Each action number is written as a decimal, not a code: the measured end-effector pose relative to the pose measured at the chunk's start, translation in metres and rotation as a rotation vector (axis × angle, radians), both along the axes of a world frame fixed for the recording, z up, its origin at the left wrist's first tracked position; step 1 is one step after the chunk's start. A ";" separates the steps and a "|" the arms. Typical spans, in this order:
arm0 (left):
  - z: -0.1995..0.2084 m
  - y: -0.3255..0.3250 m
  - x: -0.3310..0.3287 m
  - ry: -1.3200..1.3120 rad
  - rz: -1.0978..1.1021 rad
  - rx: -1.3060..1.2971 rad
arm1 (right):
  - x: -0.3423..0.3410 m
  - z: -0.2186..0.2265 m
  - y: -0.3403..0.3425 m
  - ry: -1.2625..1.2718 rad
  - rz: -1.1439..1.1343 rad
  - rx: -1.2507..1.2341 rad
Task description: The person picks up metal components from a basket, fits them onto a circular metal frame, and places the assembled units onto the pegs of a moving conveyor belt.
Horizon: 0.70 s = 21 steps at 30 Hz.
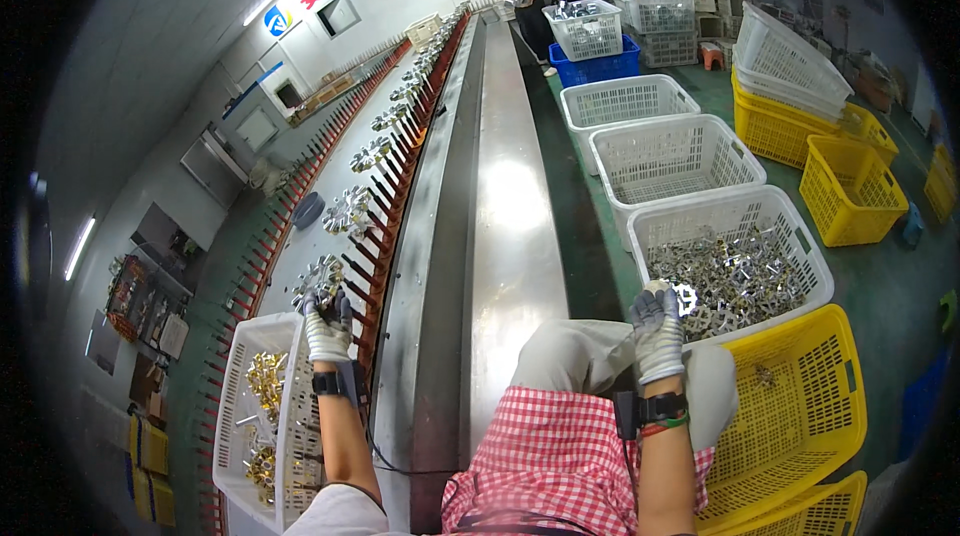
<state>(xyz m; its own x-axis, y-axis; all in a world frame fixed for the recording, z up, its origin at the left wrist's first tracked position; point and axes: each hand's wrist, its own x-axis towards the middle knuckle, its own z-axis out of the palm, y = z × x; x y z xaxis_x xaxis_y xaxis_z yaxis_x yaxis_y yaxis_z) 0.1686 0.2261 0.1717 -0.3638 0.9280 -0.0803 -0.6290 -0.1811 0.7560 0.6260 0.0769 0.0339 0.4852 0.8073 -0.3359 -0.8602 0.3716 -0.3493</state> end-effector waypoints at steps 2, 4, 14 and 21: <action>0.012 -0.008 0.004 0.016 -0.011 0.054 | 0.002 -0.004 -0.001 -0.014 0.005 -0.017; 0.035 -0.018 0.022 0.131 -0.012 0.223 | 0.004 -0.006 -0.006 -0.025 0.004 -0.049; -0.016 0.113 -0.170 1.007 -0.154 0.314 | -0.045 0.045 0.019 -0.041 0.101 -0.036; 0.014 0.083 -0.048 0.020 -0.078 -0.002 | -0.014 0.026 -0.002 -0.088 0.028 -0.076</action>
<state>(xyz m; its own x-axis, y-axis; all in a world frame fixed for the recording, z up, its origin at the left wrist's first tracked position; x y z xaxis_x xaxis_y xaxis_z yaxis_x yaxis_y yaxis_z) 0.1206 0.3087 0.1853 -0.2922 0.9534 -0.0756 -0.6259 -0.1309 0.7688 0.6117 0.0751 0.0601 0.4932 0.7949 -0.3535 -0.8347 0.3178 -0.4498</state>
